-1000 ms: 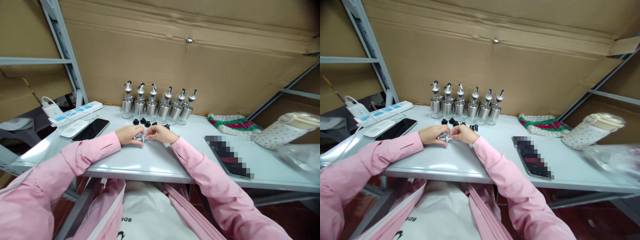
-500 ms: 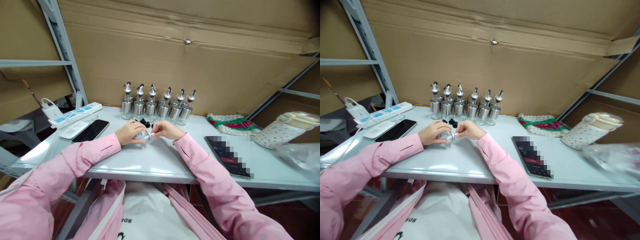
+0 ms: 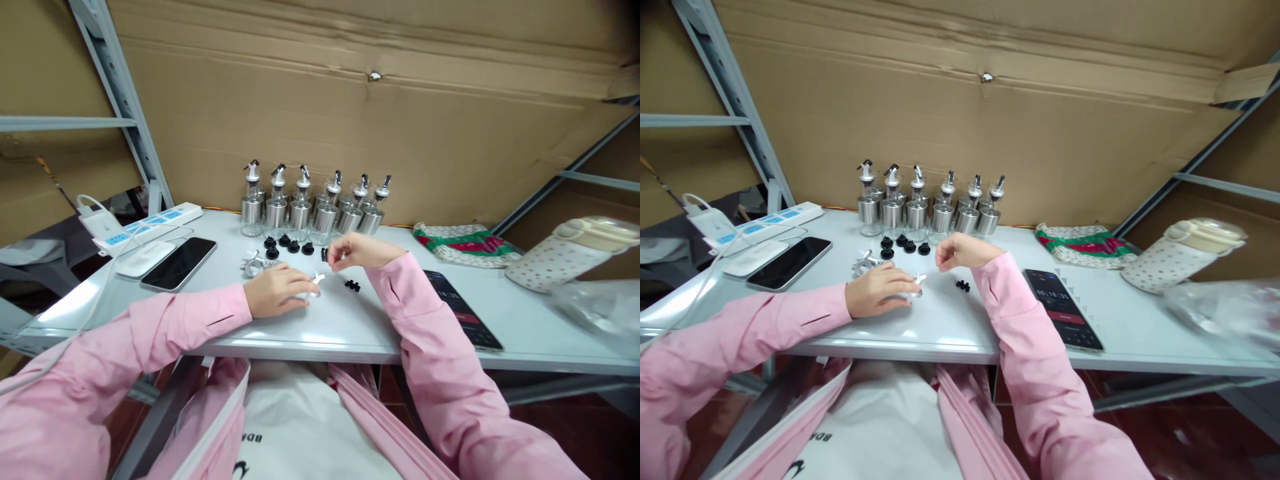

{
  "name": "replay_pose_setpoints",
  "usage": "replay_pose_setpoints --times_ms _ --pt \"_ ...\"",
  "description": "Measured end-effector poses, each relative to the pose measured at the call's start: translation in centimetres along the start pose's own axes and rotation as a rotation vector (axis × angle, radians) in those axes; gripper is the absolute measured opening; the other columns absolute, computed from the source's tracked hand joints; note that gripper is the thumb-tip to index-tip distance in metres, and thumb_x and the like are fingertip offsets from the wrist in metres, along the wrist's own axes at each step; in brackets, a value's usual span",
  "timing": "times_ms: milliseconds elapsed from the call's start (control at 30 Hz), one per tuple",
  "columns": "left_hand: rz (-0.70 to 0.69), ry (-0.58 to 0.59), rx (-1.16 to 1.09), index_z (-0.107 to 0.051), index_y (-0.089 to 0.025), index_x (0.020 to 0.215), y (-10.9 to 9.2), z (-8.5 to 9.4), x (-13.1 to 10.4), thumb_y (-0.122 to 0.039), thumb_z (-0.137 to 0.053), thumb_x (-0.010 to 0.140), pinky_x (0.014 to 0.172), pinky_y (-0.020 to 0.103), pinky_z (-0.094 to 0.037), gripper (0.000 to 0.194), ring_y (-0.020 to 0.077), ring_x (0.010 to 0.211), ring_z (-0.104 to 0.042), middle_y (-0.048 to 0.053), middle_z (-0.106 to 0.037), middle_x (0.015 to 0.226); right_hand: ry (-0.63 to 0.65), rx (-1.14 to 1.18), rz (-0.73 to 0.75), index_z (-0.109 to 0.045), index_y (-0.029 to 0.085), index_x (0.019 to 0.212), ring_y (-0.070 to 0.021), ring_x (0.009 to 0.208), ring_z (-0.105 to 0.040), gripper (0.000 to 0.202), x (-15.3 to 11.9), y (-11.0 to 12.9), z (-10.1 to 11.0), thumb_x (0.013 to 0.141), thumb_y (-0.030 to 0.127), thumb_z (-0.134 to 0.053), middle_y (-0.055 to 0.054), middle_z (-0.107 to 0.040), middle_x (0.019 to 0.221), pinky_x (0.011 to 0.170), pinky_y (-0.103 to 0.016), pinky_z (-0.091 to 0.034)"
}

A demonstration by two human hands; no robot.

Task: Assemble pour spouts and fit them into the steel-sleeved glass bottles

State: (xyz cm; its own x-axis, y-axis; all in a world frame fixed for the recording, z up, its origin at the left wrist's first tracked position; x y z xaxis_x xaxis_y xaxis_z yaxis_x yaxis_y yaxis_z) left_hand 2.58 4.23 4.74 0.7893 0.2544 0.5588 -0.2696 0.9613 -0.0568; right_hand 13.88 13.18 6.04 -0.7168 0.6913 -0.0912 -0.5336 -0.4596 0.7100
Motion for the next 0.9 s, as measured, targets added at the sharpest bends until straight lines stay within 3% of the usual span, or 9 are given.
replay_pose_setpoints --times_ms 167,300,467,800,900 --pt "-0.013 0.037 0.045 -0.057 -0.017 0.106 0.5 -0.6 -0.2 -0.034 -0.043 0.09 0.074 0.03 -0.037 0.027 0.0177 0.088 -0.061 0.009 -0.066 0.1 0.138 -0.095 -0.226 -0.067 0.018 0.062 -0.0098 0.054 -0.056 0.012 -1.3 -4.4 0.2 0.053 0.024 -0.072 0.001 -0.065 0.058 0.058 -0.021 -0.042" --pt "-0.003 0.015 0.048 -0.058 -0.017 0.105 0.7 -0.3 -0.2 -0.035 -0.043 0.09 0.074 0.029 -0.036 0.028 0.0162 0.086 -0.061 0.008 -0.066 0.099 0.169 -0.117 -0.296 -0.069 0.017 0.063 -0.0119 0.059 -0.059 0.019 -0.9 -5.6 -0.3 0.05 0.03 -0.073 0.0 -0.067 0.06 0.061 -0.022 -0.043" --pt "-0.005 0.024 0.064 -0.058 -0.017 0.106 0.7 -0.4 -0.4 -0.036 -0.041 0.091 0.075 0.028 -0.036 0.029 0.0157 0.088 -0.06 0.008 -0.066 0.101 0.155 -0.195 -0.318 -0.071 0.015 0.075 -0.0151 0.068 -0.061 0.032 -0.2 -5.9 -0.2 0.05 0.035 -0.072 -0.002 -0.069 0.069 0.068 -0.024 -0.044" --pt "-0.009 0.054 0.019 -0.058 -0.018 0.107 0.3 -1.1 -0.4 -0.036 -0.044 0.09 0.076 0.028 -0.037 0.028 0.0152 0.088 -0.061 0.007 -0.066 0.101 0.036 -0.411 -0.329 -0.071 0.015 0.073 -0.0144 0.064 -0.06 0.015 0.8 -5.5 0.2 0.06 0.022 -0.068 -0.003 -0.07 0.071 0.061 -0.022 -0.043" --pt "0.007 0.033 0.024 -0.056 -0.018 0.107 0.5 -0.8 -0.5 -0.036 -0.044 0.09 0.076 0.028 -0.036 0.027 0.0151 0.089 -0.061 0.007 -0.066 0.102 -0.042 -0.345 -0.268 -0.067 0.014 0.066 -0.0137 0.062 -0.06 0.008 1.0 -4.5 0.3 0.065 0.022 -0.066 -0.003 -0.068 0.063 0.061 -0.023 -0.042"
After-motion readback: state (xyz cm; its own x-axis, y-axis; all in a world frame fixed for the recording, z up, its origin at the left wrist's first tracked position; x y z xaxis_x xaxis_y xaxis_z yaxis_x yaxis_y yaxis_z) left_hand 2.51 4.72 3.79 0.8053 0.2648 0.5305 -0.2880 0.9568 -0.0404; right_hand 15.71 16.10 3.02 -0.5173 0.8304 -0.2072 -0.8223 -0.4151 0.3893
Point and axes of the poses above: each hand's wrist, its own x-axis towards the middle knuckle, its own z-axis out of the back of the hand, y = z × x, the point moved 8 cm from there along x, towards the middle knuckle
